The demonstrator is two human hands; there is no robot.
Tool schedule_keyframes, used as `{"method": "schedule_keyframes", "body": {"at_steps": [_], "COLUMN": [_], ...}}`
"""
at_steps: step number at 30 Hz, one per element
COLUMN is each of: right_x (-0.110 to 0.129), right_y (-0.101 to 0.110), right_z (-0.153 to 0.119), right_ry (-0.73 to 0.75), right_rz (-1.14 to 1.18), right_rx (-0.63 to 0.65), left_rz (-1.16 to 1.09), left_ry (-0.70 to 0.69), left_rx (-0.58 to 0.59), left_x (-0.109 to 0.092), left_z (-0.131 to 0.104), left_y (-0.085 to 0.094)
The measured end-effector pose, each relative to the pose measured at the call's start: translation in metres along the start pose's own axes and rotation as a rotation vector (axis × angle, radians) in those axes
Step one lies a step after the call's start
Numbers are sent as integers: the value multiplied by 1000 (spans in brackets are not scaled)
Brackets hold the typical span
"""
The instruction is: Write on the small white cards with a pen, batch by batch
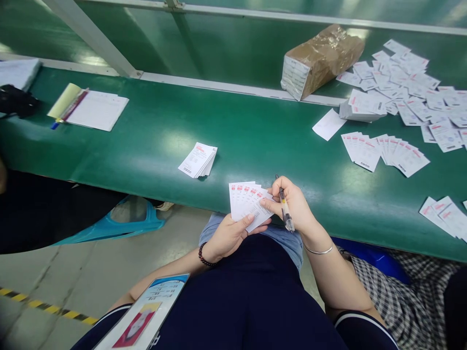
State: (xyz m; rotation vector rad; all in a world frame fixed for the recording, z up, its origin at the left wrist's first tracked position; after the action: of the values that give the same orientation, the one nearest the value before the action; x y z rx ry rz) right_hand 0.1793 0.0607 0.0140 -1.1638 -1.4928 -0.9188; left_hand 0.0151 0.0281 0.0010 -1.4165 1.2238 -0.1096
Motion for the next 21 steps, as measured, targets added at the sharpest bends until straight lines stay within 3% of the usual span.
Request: {"method": "schedule_keyframes", "body": {"at_steps": [14,21], "right_x": [2,6], "right_y": [-4,-6], "right_z": [3,6], "right_ry": [-26,-45], "right_rz": [45,63], "right_rx": [-39,90], "left_rz": [102,16], "left_ry": [-66,-13], "left_rx": [-1,16], "left_x": [1,2], "left_z": [0,-2], "left_y": [3,1]}}
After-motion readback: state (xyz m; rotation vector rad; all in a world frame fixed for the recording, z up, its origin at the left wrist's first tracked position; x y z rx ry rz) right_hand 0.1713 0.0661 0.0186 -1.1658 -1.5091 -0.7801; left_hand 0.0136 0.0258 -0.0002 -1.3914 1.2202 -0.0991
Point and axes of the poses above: each hand's wrist, its own z-axis towards the middle knuckle, its own y-axis out of the back of the hand, x = y × z, the point moved 4 cm from there along z, towards the middle knuckle, and after that the axes turned 13 degrees about x, right-handed, at the moved point
